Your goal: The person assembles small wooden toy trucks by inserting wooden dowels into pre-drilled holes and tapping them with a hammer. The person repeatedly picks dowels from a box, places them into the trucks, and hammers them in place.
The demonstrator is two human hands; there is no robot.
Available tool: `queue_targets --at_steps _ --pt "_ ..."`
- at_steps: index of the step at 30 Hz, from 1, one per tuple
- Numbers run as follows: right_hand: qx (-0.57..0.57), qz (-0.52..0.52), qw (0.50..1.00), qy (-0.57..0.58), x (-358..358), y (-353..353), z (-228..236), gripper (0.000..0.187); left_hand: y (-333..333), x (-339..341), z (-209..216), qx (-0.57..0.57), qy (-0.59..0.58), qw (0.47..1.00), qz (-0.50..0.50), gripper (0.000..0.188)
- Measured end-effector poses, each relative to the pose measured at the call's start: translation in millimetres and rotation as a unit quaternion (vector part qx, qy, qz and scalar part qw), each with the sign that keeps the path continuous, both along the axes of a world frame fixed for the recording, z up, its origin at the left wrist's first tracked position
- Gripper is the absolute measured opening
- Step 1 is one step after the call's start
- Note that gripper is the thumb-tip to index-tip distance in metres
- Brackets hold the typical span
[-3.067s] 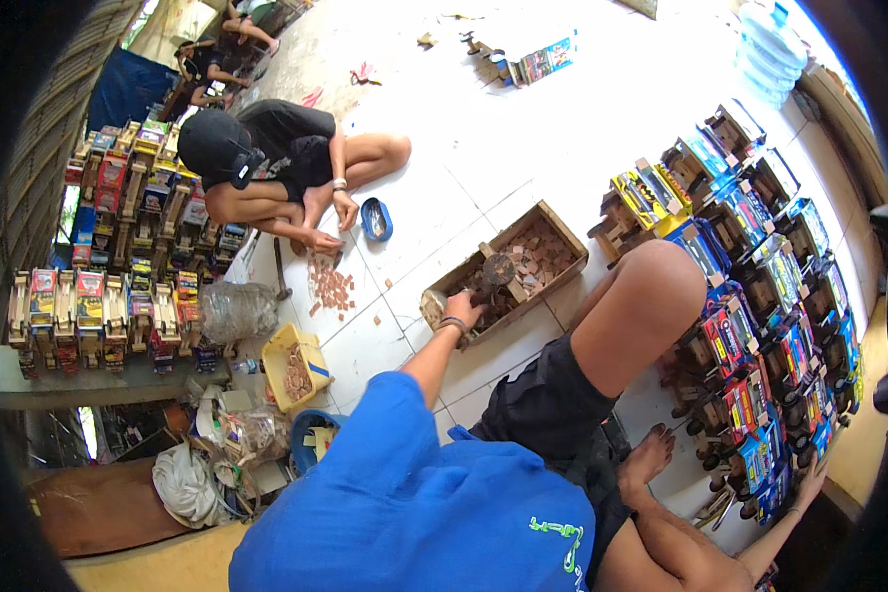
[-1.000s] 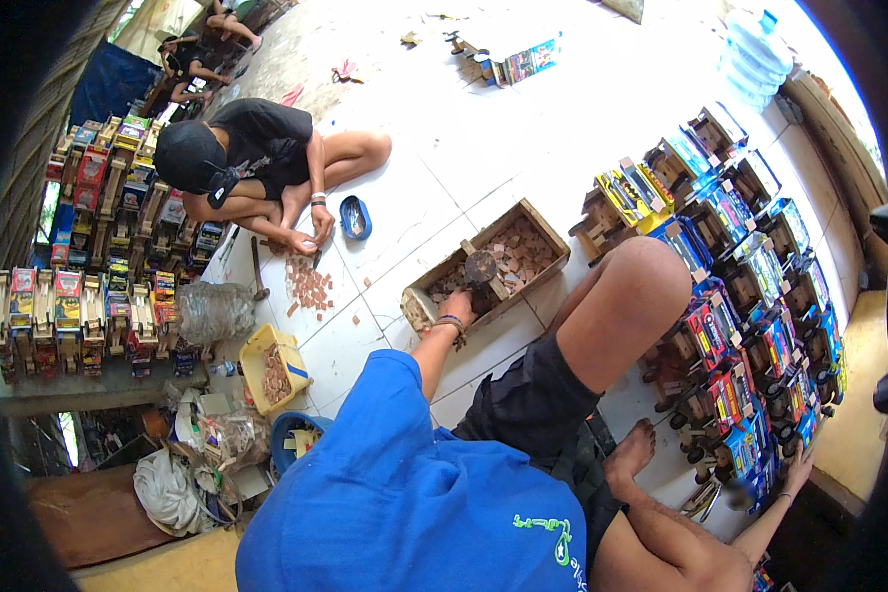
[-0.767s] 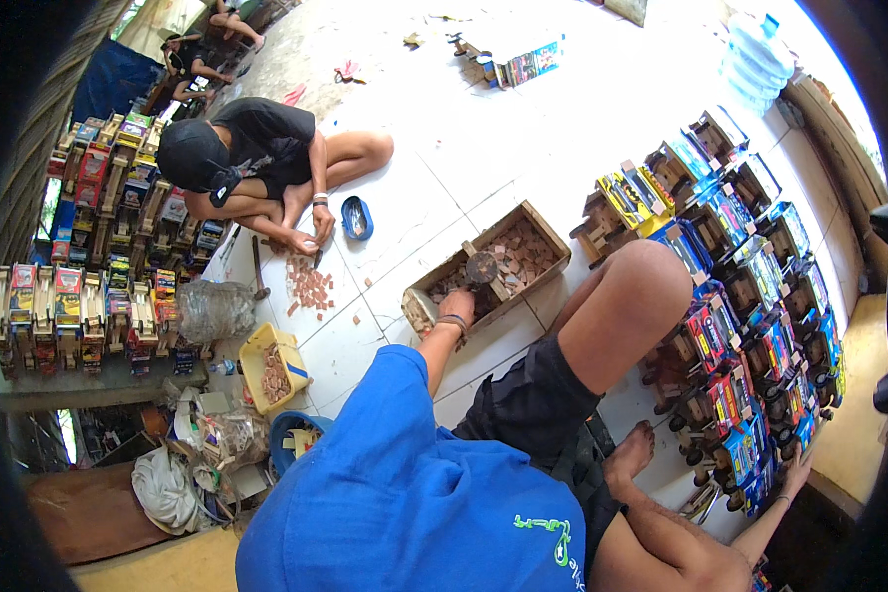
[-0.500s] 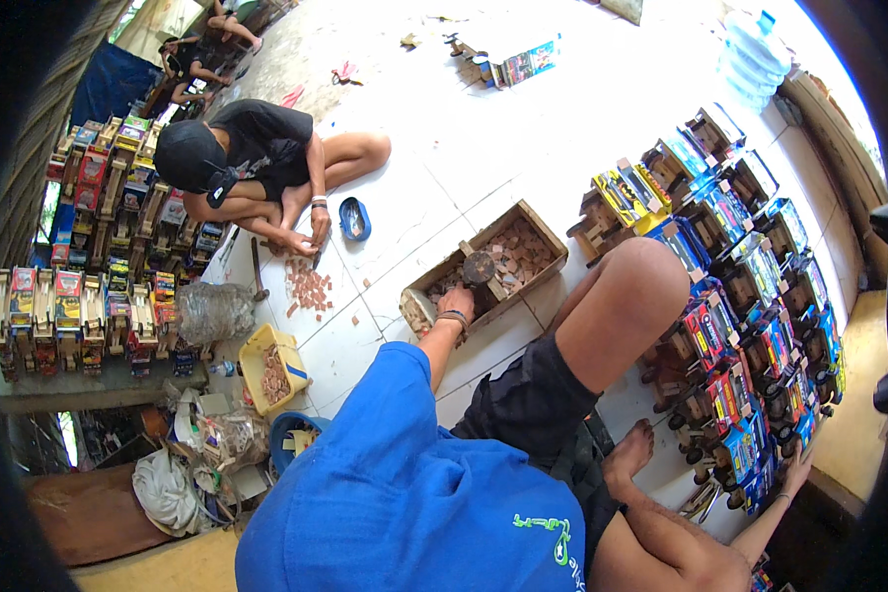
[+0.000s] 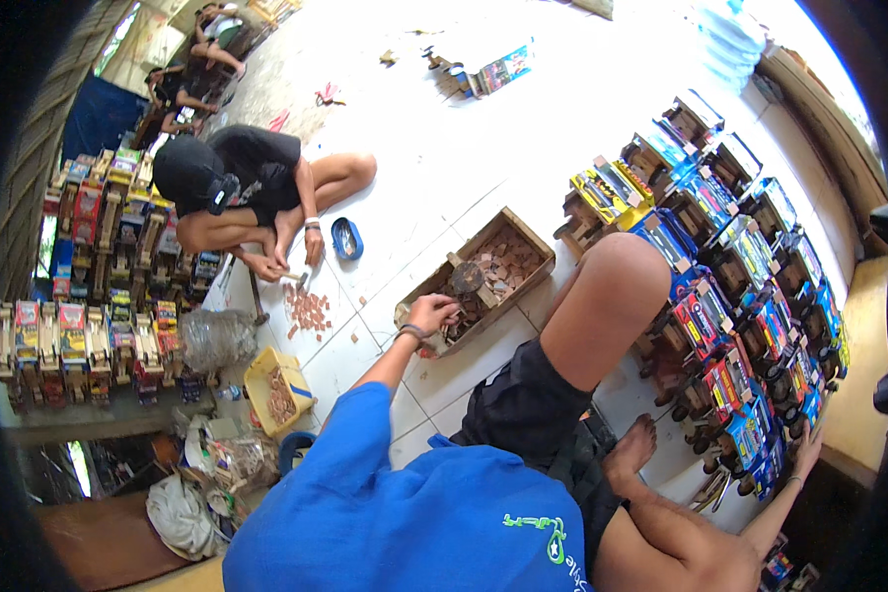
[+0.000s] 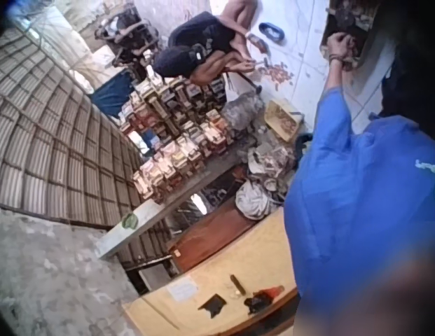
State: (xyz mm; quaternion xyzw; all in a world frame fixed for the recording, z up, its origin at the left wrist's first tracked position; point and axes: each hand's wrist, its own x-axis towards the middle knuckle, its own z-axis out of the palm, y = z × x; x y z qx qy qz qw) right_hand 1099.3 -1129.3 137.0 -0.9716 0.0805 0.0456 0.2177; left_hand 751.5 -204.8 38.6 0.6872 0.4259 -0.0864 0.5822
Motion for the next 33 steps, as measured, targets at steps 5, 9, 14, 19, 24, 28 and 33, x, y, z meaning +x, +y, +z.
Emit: queue_targets --at_steps 5,9,14,19,24,28,33 --pt "0.017 -0.007 0.999 -0.027 -8 8 -1 0.062 5 -7 98 -0.126 -0.136 0.979 0.09 0.03" --pt "0.08 -0.012 0.995 -0.058 -20 28 8 0.054 -15 60 187 -0.179 -0.201 0.96 0.078 0.025" --pt "0.089 -0.045 0.994 -0.052 -33 58 35 0.06 -94 183 269 -0.213 -0.263 0.932 -0.128 0.025" --pt "0.127 -0.114 0.985 0.012 -34 76 42 0.067 -213 296 304 -0.234 -0.268 0.881 -0.313 0.026" --pt "0.151 -0.109 0.962 -0.2 -39 90 34 0.071 -356 379 291 -0.198 -0.25 0.818 -0.479 0.025" --pt "0.21 -0.13 0.938 -0.242 -57 93 53 0.063 -472 434 259 -0.2 -0.306 0.733 -0.574 0.028" --pt "0.199 -0.188 0.938 -0.214 -65 95 60 0.052 -605 495 211 -0.202 -0.244 0.674 -0.667 0.028"
